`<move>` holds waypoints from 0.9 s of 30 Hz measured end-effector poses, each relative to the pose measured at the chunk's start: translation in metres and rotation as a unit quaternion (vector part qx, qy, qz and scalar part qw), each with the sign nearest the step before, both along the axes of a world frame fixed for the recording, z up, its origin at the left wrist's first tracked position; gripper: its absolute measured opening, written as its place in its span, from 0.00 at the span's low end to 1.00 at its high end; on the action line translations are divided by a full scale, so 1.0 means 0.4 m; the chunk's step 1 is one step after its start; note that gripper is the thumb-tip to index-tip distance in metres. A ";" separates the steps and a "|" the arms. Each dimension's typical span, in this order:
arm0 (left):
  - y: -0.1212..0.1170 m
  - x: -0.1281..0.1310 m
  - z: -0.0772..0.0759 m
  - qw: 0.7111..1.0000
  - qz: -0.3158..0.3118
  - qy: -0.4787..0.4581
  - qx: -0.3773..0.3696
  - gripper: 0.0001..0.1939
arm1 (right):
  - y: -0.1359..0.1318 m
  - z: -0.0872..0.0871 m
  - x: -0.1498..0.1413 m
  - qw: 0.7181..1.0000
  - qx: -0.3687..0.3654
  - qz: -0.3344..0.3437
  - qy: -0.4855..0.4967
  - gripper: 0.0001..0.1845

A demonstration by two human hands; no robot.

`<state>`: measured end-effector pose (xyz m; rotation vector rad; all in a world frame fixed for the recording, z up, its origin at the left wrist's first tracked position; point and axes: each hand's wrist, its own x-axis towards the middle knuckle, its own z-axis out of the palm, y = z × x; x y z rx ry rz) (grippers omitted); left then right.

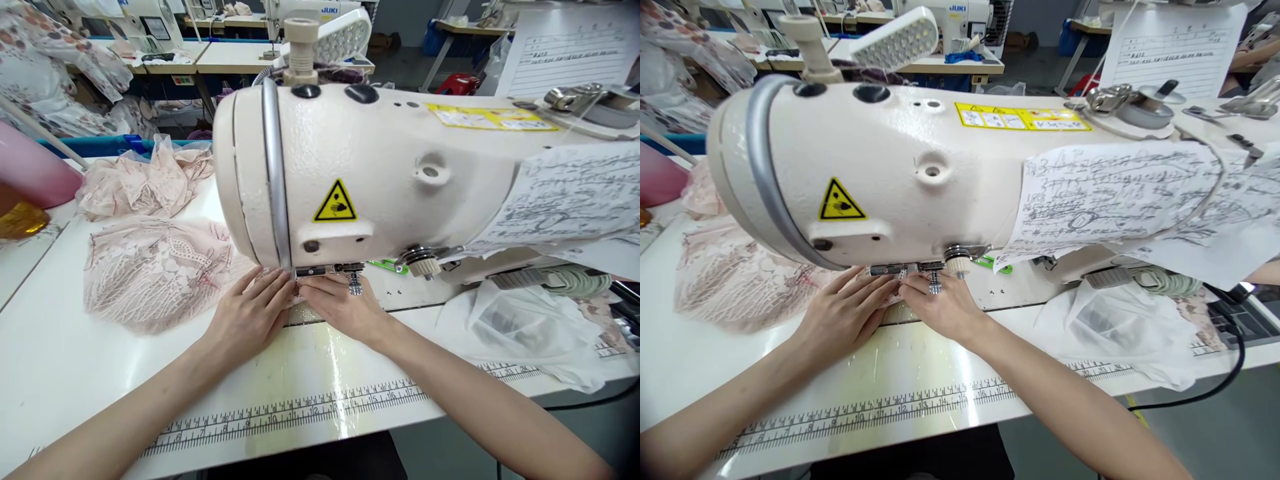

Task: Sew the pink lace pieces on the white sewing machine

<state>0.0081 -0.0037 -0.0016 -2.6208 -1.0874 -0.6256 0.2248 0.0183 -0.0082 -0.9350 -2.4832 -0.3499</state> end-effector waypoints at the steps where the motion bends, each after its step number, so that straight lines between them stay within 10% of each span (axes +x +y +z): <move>1: 0.000 0.001 0.000 1.000 0.002 0.002 0.003 0.16 | 0.000 0.000 0.000 1.000 0.002 -0.004 -0.004 0.10; 27: 0.006 0.009 -0.003 0.999 0.038 0.034 0.001 0.18 | 0.014 0.004 0.017 0.987 -0.143 -0.066 -0.015 0.19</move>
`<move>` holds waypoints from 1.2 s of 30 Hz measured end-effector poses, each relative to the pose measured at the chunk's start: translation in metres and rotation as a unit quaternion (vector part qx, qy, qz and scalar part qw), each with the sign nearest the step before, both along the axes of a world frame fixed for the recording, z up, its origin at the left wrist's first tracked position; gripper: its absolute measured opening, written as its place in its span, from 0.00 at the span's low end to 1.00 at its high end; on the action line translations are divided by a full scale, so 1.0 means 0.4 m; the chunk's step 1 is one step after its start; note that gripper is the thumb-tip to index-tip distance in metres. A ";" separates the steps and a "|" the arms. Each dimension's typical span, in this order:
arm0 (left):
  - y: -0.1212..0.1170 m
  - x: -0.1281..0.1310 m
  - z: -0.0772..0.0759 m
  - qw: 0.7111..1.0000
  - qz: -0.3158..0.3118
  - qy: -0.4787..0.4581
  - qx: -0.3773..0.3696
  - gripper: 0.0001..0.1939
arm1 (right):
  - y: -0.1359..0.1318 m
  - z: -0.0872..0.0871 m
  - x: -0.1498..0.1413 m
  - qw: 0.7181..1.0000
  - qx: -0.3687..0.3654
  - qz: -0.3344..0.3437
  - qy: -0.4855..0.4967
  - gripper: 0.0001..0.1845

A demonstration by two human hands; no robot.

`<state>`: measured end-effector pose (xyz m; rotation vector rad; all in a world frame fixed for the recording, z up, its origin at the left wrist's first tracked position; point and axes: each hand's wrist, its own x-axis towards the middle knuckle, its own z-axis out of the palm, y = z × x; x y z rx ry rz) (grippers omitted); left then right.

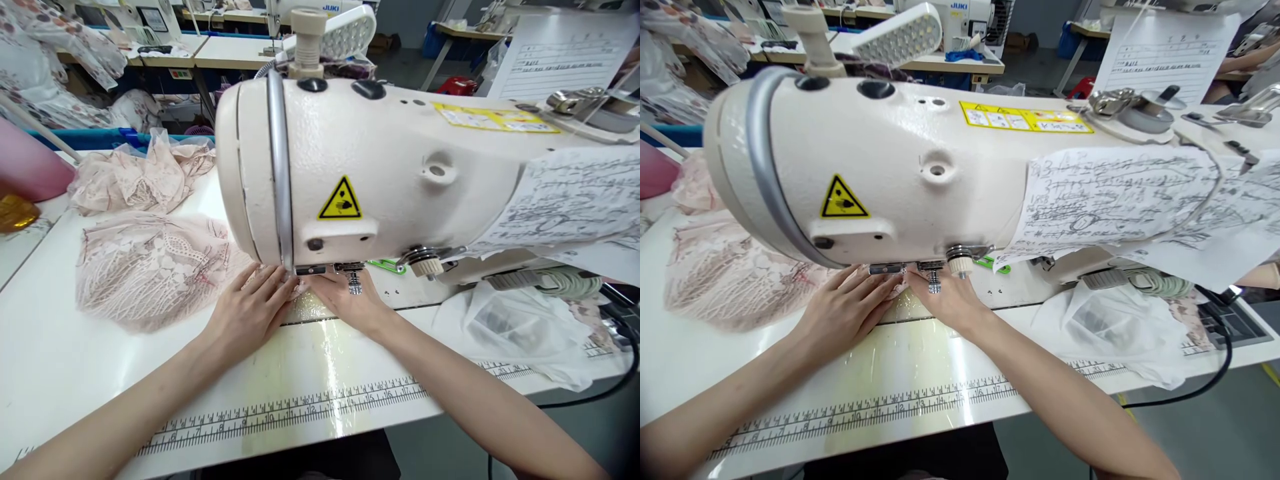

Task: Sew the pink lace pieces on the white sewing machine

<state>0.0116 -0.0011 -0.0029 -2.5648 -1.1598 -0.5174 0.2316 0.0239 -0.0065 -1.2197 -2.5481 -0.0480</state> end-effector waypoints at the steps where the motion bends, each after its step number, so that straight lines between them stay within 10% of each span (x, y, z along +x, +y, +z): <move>1: 0.000 0.000 0.000 1.000 -0.002 -0.004 -0.001 0.17 | -0.001 0.002 -0.001 1.000 0.003 -0.004 -0.008 0.20; 16: 0.003 -0.023 0.023 0.997 -0.069 -0.024 -0.019 0.12 | -0.013 0.009 -0.026 0.974 0.205 0.091 -0.014 0.13; 36: 0.003 -0.031 0.002 0.999 -0.054 -0.001 0.008 0.16 | -0.014 -0.006 -0.046 0.976 0.164 0.141 0.036 0.12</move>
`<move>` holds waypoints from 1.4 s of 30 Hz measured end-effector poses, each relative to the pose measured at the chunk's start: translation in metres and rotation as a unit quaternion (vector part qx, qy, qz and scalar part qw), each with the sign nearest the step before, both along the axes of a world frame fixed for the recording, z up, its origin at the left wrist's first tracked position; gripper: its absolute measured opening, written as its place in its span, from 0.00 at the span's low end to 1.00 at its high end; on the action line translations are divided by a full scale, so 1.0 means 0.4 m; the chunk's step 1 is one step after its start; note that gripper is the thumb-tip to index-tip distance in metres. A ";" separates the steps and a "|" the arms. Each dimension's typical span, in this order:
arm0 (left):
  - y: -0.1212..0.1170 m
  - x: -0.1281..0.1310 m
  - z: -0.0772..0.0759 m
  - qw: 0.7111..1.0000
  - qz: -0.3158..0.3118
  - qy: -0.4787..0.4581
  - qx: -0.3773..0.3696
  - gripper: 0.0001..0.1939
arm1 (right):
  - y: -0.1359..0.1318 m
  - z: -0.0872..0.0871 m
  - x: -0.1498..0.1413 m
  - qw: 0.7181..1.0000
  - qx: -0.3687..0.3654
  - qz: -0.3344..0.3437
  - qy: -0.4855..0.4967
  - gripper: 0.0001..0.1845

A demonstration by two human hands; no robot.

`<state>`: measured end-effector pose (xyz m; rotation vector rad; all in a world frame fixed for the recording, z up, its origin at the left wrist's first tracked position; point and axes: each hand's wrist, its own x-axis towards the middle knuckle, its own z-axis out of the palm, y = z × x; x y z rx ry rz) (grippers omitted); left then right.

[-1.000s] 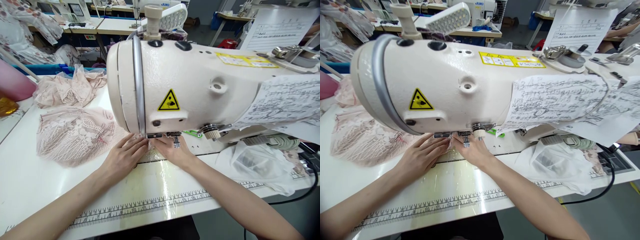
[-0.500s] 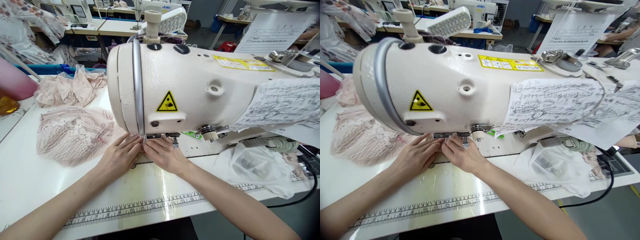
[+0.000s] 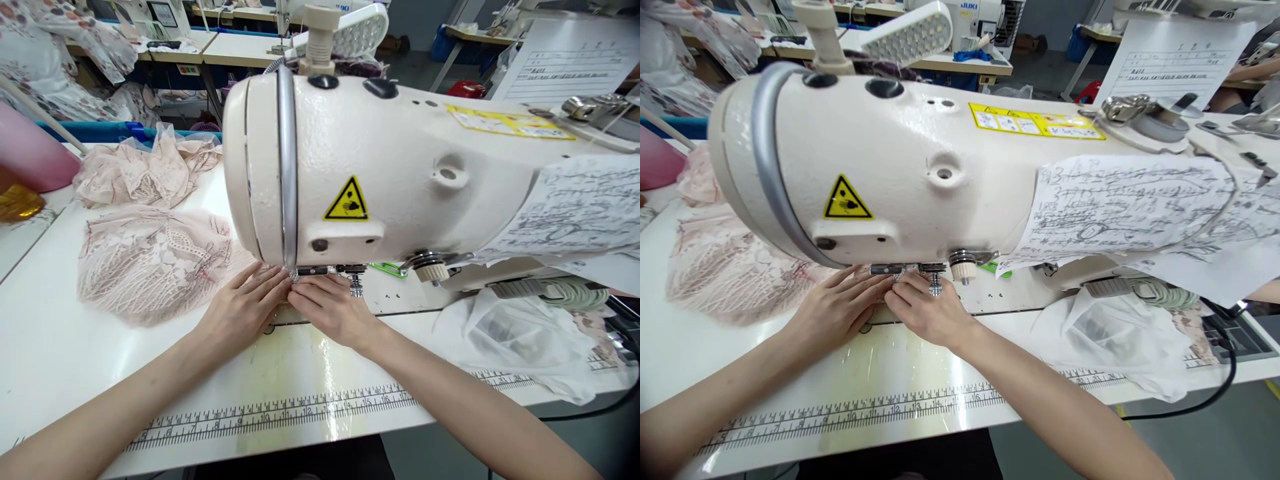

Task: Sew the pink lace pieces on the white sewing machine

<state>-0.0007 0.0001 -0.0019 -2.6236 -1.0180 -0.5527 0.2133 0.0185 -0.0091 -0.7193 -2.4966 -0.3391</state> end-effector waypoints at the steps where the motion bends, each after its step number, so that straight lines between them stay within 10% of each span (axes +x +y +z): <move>1: -0.001 0.002 0.000 1.000 0.003 0.001 0.002 0.16 | 0.000 -0.002 0.001 1.000 -0.005 -0.001 -0.003 0.13; 27: -0.020 0.032 0.007 0.998 0.039 0.041 0.041 0.17 | 0.011 -0.002 0.034 0.991 -0.009 -0.118 -0.061 0.16; 42: -0.020 0.039 0.004 0.998 0.049 0.033 0.033 0.19 | 0.044 -0.045 0.048 0.977 -0.160 -0.126 0.062 0.16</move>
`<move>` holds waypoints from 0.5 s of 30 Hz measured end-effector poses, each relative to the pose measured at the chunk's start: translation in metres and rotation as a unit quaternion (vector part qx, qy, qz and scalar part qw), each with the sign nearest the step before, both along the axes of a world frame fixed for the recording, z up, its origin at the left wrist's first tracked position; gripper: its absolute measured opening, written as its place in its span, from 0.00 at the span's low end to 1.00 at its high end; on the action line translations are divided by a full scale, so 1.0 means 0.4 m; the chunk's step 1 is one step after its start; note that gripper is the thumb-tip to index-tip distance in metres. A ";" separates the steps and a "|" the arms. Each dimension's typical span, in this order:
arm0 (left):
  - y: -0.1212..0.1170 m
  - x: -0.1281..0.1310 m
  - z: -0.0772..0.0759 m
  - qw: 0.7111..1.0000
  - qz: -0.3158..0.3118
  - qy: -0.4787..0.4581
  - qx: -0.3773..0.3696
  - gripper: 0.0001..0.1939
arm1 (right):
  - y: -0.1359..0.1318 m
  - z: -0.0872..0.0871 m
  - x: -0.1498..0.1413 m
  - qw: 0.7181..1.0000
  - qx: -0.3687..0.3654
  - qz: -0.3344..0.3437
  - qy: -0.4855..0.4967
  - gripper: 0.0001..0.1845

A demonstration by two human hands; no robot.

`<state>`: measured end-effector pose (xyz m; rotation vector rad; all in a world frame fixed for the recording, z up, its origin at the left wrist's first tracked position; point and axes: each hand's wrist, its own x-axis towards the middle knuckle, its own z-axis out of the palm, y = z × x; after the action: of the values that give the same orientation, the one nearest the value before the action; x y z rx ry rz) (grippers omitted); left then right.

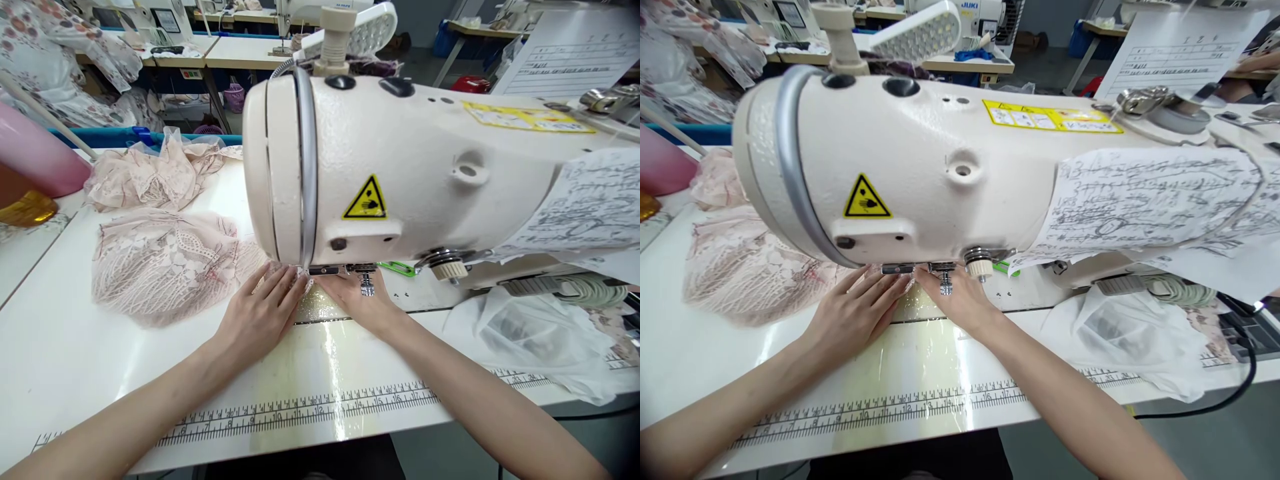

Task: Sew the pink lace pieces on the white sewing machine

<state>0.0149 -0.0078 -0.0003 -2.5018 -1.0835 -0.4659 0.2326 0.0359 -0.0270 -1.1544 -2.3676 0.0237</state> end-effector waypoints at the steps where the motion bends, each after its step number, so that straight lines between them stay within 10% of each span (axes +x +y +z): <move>1: 0.000 -0.001 0.000 1.000 0.001 0.002 -0.003 0.19 | 0.000 0.001 -0.003 1.000 0.000 -0.007 0.000 0.16; 15: -0.003 -0.014 -0.001 0.998 -0.038 -0.023 -0.033 0.14 | -0.054 0.043 0.002 0.997 0.062 0.044 -0.026 0.13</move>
<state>0.0093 -0.0091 -0.0007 -2.6093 -1.0391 -0.5204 0.2334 0.0144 -0.0099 -1.0039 -2.4264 -0.1216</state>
